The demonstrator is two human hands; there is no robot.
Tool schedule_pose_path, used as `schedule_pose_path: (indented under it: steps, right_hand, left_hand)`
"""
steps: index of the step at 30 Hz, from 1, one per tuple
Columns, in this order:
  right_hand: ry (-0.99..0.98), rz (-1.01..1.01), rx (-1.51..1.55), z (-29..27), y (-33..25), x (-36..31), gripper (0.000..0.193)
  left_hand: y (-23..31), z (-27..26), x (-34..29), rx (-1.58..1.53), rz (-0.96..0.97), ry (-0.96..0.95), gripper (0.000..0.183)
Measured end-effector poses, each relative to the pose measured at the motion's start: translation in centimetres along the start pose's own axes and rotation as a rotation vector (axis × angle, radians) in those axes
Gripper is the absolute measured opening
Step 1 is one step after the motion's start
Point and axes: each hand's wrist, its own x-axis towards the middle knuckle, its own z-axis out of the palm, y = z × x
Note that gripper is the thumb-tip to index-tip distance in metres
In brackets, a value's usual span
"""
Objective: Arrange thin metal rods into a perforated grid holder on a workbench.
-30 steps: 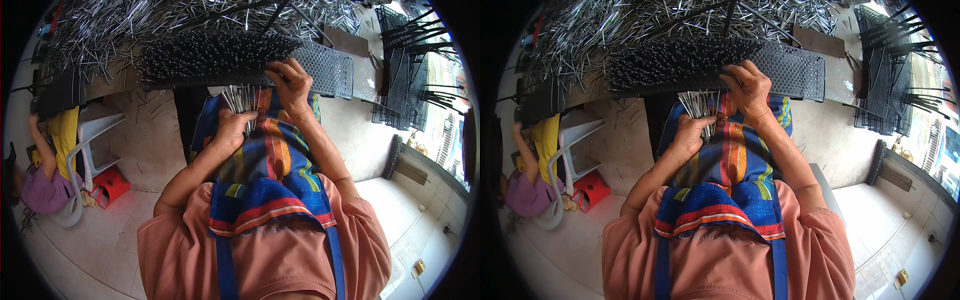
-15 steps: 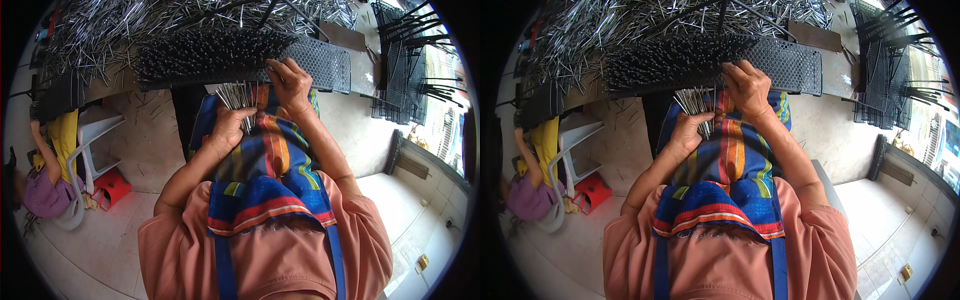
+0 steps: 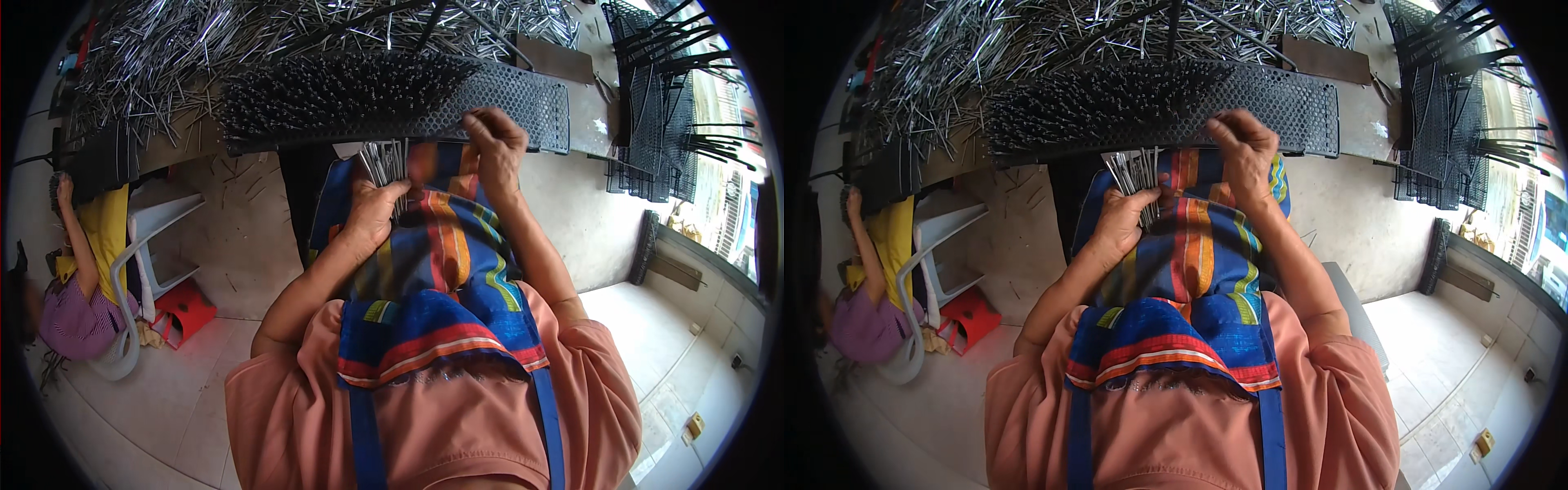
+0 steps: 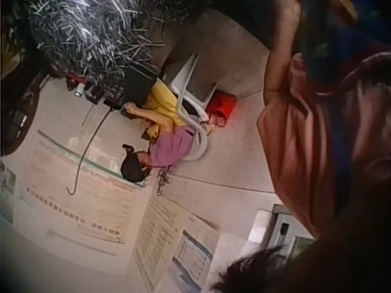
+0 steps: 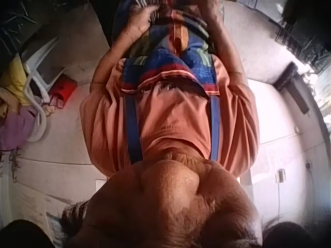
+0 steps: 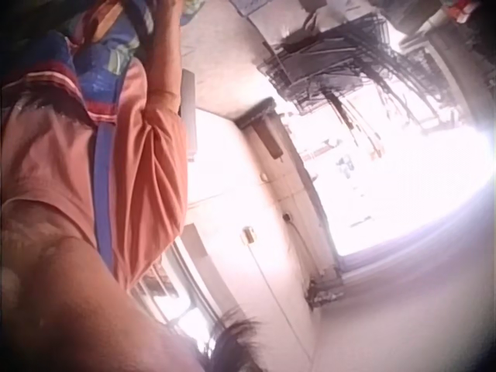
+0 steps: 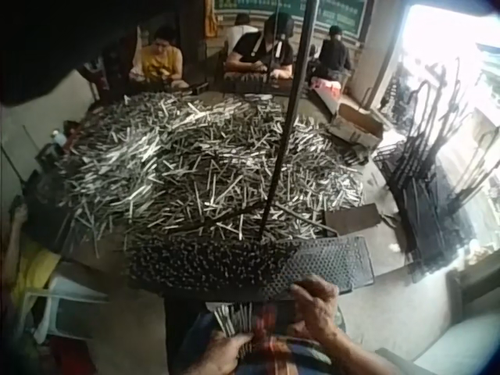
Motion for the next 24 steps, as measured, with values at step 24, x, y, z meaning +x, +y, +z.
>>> schedule_pose_path:
  steps: [24]
  right_hand:
    - [0.023, -0.63, -0.68, 0.7, 0.4, 2.6, 0.011]
  left_hand:
    - [0.4, 0.1, -0.5, 0.043, 0.042, -0.046, 0.03]
